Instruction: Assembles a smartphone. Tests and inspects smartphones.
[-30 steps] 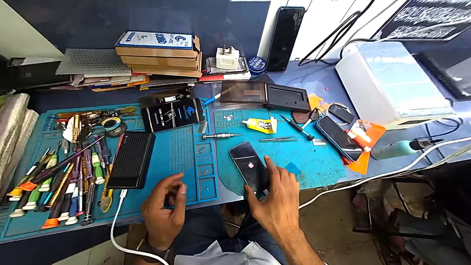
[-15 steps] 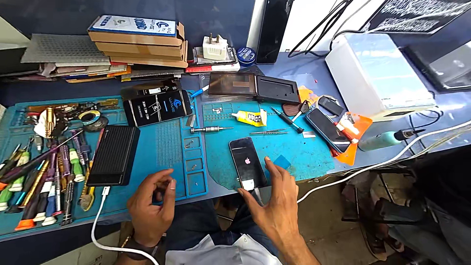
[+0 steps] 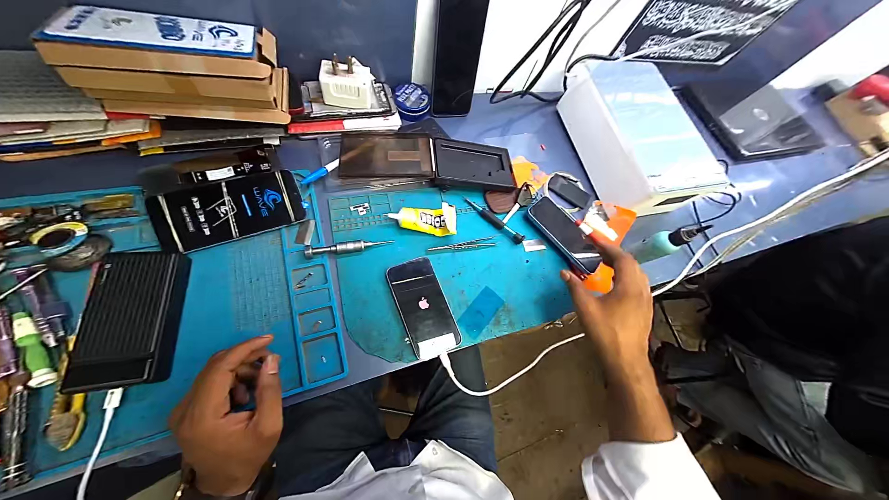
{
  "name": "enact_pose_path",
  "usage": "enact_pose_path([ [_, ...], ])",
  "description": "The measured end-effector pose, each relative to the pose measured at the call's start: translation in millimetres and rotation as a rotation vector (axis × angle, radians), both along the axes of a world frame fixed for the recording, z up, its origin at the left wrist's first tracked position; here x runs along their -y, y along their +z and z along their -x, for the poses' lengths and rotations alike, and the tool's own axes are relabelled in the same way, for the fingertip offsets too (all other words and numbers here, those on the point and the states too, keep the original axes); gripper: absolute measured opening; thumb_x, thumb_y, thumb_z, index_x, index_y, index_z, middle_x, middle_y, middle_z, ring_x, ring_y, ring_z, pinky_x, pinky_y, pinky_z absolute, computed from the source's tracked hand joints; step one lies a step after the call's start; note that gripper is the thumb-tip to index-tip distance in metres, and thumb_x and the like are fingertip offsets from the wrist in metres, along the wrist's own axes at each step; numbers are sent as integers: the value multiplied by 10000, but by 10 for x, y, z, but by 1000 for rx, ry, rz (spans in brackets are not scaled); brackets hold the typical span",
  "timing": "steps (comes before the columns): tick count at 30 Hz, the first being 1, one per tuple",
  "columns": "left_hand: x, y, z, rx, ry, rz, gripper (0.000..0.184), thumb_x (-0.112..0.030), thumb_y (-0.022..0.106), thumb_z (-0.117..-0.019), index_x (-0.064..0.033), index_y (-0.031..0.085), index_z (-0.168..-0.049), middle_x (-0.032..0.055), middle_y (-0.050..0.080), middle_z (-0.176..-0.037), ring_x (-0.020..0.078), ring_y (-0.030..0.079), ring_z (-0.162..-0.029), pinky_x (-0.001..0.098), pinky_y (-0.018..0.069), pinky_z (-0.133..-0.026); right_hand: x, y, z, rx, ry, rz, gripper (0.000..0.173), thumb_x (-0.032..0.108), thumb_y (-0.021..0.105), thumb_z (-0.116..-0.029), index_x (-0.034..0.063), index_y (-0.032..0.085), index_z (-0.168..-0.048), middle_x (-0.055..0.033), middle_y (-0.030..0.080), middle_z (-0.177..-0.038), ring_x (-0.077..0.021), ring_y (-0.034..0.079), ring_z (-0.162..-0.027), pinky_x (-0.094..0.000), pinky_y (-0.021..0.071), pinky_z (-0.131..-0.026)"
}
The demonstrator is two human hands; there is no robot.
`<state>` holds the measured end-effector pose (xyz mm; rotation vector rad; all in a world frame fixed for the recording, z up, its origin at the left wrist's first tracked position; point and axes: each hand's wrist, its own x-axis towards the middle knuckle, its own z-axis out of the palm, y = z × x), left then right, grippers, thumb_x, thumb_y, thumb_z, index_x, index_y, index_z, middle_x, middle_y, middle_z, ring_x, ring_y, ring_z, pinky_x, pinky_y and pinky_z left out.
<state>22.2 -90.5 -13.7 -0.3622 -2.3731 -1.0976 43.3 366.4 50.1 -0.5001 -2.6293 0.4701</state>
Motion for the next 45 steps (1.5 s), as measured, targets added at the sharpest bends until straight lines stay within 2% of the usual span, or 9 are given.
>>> enact_pose_path([
  [9, -10, -25, -3, -28, 46, -20, 337, -198, 552, -1012, 69, 684, -1169, 122, 684, -858, 56, 554, -663, 199, 438, -563, -429, 160, 498, 365, 18, 1, 777, 448, 837, -837, 107, 533, -1465, -199, 671, -1251, -422, 628, -1166, -677, 478, -964],
  [24, -18, -35, 13, -53, 23, -7, 359, -201, 526, -1015, 96, 668, -1158, 139, 676, -836, 54, 530, -642, 193, 407, -542, -507, 114, 629, 412, -21, -3, 750, 466, 841, -820, 131, 562, -1432, -217, 668, -1219, -431, 623, -1165, -662, 481, -955],
  [28, -25, -33, 11, -57, 27, -12, 363, -205, 522, -1014, 97, 671, -1150, 136, 674, -834, 51, 528, -647, 184, 400, -544, -516, 127, 653, 367, -51, -8, 851, 481, 898, -725, 110, 567, -1416, -253, 664, -1170, -485, 608, -1122, -679, 484, -899],
  [36, -14, -36, 8, -58, 37, 0, 355, -200, 523, -1009, 84, 679, -1154, 132, 680, -841, 50, 537, -649, 182, 413, -551, -294, 193, 630, 301, -207, 10, 929, 446, 947, -606, 92, 587, -1385, -304, 467, -1391, -488, 600, -1115, -665, 528, -828],
  [38, -9, -33, 8, -54, 33, 7, 351, -195, 525, -1006, 84, 679, -1152, 129, 686, -849, 46, 542, -657, 178, 414, -556, -166, 256, 516, 114, -236, 162, 905, 375, 957, -610, 68, 578, -1372, -269, 509, -1353, -438, 619, -1070, -625, 538, -786],
  [40, -17, -28, 3, -53, 43, 6, 348, -202, 536, -1001, 76, 684, -1150, 121, 696, -858, 42, 549, -661, 178, 420, -557, 6, 297, 364, -161, -135, 608, 776, 244, 903, -716, 108, 508, -1370, -75, 621, -1180, -170, 651, -919, -367, 577, -705],
  [41, -20, -28, -6, -47, 51, 8, 348, -210, 543, -1001, 69, 686, -1152, 117, 697, -862, 46, 554, -664, 183, 425, -558, 106, 292, 289, -288, -26, 929, 553, 196, 808, -838, 173, 503, -1299, -9, 650, -1038, -84, 647, -758, -257, 556, -578],
  [43, -24, -28, -11, -37, 58, 14, 343, -214, 549, -1000, 55, 690, -1159, 105, 695, -866, 45, 554, -665, 185, 426, -553, 292, 258, 134, -442, 195, 1508, 166, 296, 634, -974, 227, 633, -1125, 10, 693, -877, -69, 660, -650, -211, 530, -481],
  [45, -31, -29, -10, -29, 53, 13, 339, -219, 550, -1003, 45, 689, -1165, 92, 695, -874, 38, 553, -665, 180, 424, -547, 383, 147, 12, -507, 370, 1771, 302, 407, 673, -955, 176, 698, -1148, -13, 707, -895, -84, 672, -668, -210, 543, -492],
])
